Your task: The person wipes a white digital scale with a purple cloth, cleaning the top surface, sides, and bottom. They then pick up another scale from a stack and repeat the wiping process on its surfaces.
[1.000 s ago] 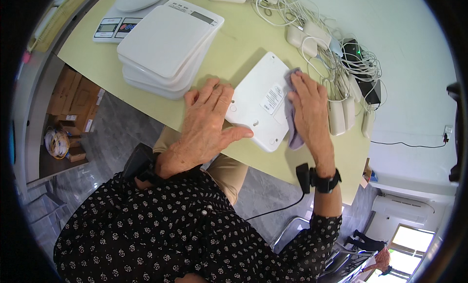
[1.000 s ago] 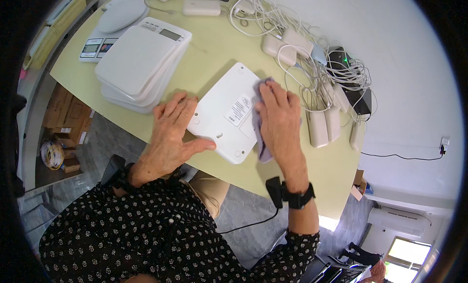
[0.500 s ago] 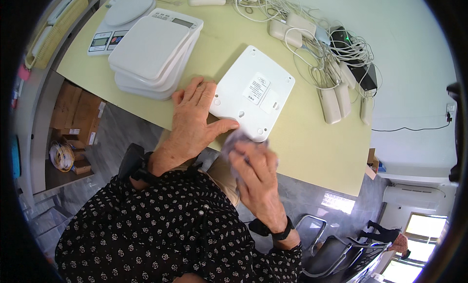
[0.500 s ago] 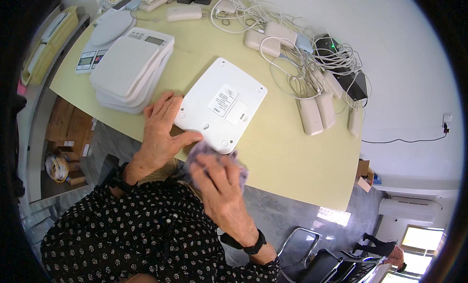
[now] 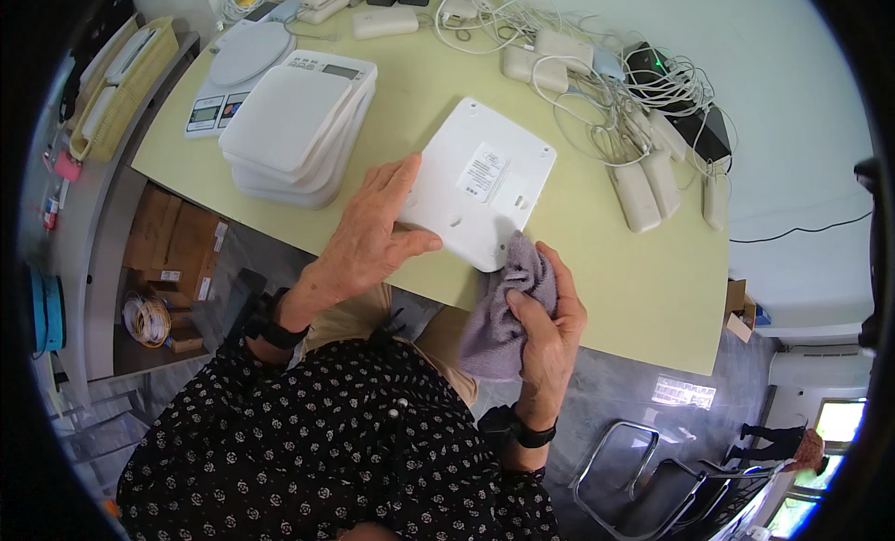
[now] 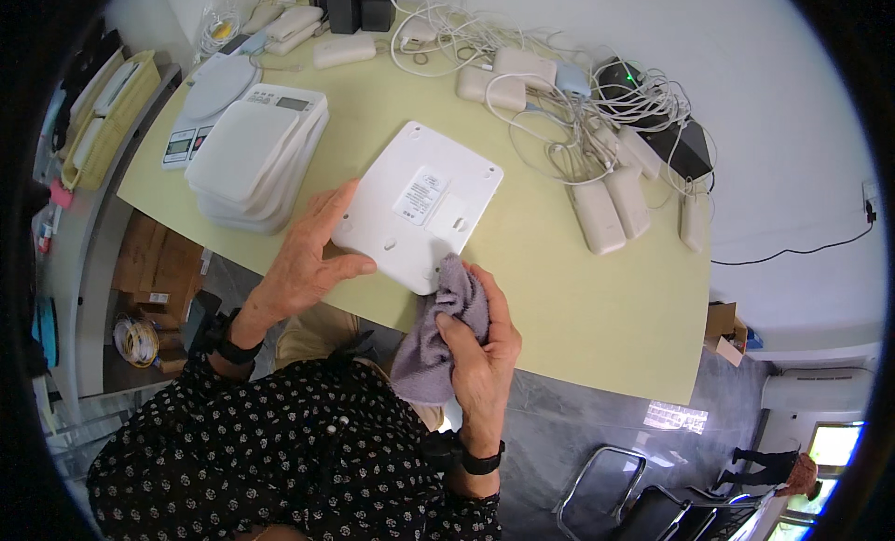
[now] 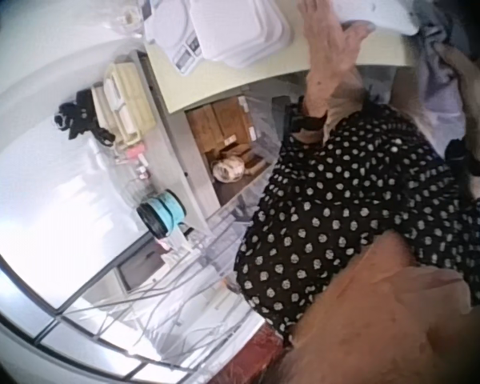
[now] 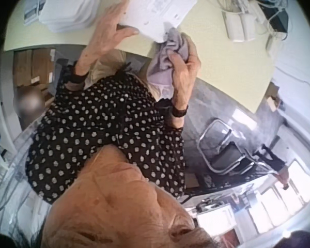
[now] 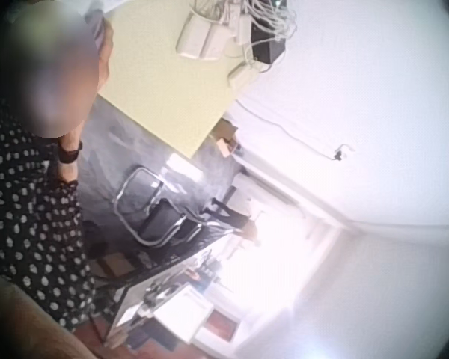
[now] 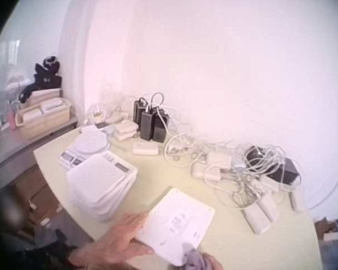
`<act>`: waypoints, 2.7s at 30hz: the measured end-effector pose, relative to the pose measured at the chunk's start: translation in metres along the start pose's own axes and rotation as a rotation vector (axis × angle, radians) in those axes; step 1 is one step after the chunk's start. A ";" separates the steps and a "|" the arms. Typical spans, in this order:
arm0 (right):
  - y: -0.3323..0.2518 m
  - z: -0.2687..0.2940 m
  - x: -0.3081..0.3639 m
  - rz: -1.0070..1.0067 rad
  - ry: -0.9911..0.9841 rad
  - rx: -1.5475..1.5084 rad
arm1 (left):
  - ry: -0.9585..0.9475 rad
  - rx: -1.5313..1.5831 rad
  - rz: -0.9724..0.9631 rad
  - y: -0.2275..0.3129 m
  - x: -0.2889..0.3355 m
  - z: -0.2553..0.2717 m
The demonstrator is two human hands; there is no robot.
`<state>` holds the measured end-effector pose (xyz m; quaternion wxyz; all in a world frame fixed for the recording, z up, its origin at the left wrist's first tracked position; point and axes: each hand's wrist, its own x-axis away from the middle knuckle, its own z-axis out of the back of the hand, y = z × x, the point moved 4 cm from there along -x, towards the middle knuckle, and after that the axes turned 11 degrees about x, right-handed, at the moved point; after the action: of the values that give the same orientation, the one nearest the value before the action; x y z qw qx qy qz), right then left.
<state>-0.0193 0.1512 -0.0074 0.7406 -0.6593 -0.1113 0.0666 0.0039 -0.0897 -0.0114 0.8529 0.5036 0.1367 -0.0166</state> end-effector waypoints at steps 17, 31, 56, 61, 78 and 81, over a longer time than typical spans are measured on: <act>-0.073 -0.057 0.018 0.873 0.151 0.489 | -0.187 0.368 0.041 0.004 -0.005 0.015; -0.079 -0.100 0.023 0.948 0.108 0.619 | -0.130 0.509 0.052 0.016 0.011 0.025; -0.101 -0.099 -0.034 1.035 0.175 0.921 | 0.172 0.176 -0.341 0.014 -0.008 0.023; -0.101 -0.050 -0.081 0.933 0.360 1.019 | 0.151 0.084 -0.252 0.023 -0.009 0.026; -0.050 0.004 -0.139 0.371 0.062 0.127 | 0.298 0.783 -0.115 0.013 -0.029 0.007; -0.044 0.007 -0.119 0.365 0.057 0.170 | 0.316 0.960 -0.083 0.013 -0.033 0.009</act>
<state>-0.1381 0.1235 0.0275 0.7720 -0.6053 0.0372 0.1904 -0.0234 -0.0948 0.0116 0.4929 0.8293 0.2610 -0.0350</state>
